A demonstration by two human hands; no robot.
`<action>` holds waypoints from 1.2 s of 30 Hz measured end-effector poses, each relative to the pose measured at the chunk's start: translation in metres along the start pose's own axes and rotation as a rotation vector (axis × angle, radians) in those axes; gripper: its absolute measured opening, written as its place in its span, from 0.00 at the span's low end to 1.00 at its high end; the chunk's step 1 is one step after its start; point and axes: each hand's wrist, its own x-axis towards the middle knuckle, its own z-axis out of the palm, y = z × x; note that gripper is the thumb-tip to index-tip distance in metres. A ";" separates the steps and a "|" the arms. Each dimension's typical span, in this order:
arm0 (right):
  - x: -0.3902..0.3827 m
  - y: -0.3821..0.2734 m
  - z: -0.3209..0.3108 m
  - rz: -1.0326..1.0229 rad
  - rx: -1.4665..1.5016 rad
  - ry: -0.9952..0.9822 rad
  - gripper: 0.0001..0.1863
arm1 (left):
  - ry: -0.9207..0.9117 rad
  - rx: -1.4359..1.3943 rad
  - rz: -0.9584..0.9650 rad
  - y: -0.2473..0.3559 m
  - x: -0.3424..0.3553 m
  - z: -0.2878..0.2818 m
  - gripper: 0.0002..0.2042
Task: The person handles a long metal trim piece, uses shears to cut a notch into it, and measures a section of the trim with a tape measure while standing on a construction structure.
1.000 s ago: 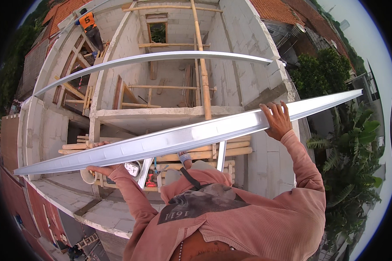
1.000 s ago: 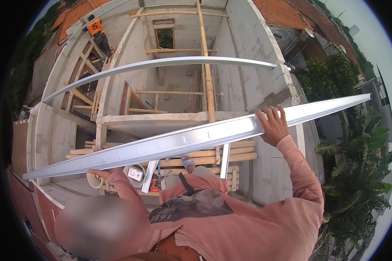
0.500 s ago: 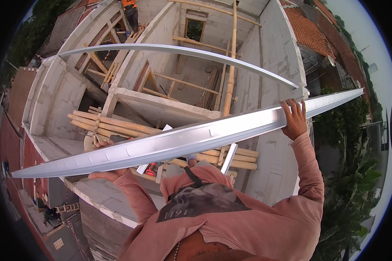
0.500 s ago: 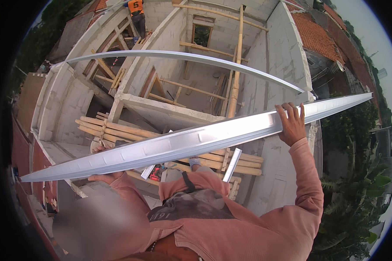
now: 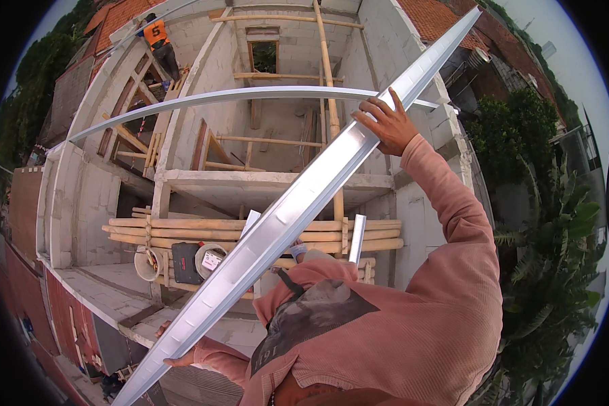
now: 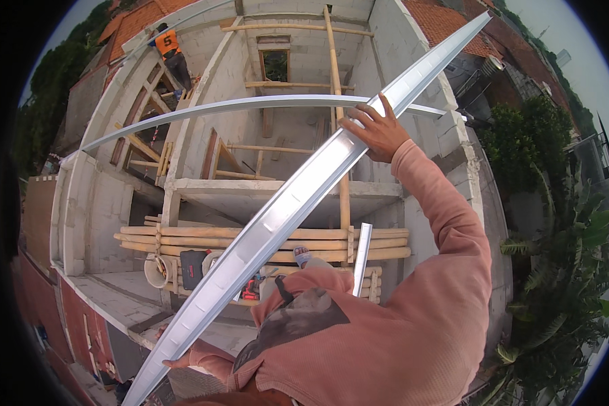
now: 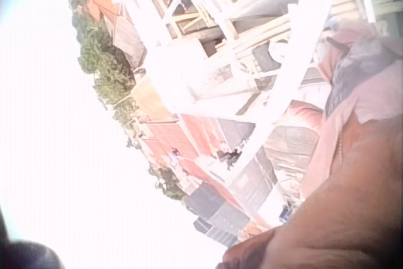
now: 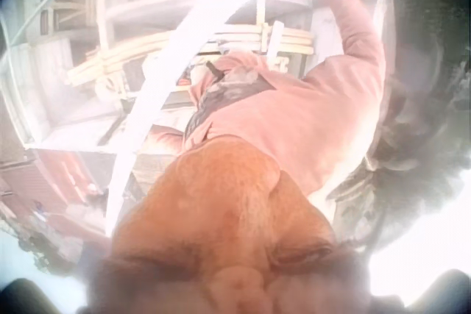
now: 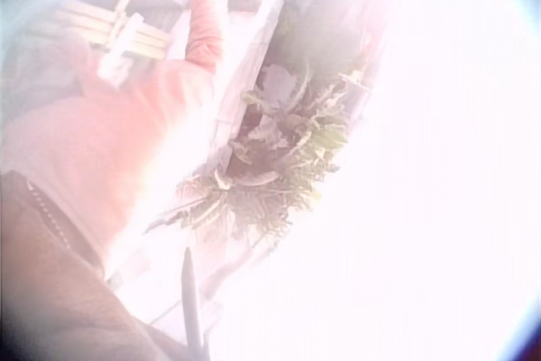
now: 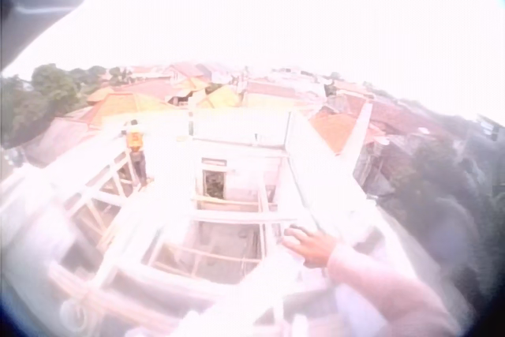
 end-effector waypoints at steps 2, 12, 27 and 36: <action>0.019 0.002 0.002 -0.043 0.010 0.059 0.54 | 0.159 -0.056 0.044 0.009 -0.024 -0.002 0.35; 0.064 -0.010 0.006 0.435 0.145 0.390 0.49 | 0.561 0.092 -0.020 -0.018 -0.099 0.002 0.34; 0.036 -0.393 -0.026 0.605 3.193 -0.609 0.32 | 0.664 0.006 -0.264 -0.087 -0.158 0.003 0.36; 0.047 -0.364 -0.008 0.917 3.004 -0.386 0.36 | 0.136 1.158 -1.276 -0.003 -0.174 0.019 0.39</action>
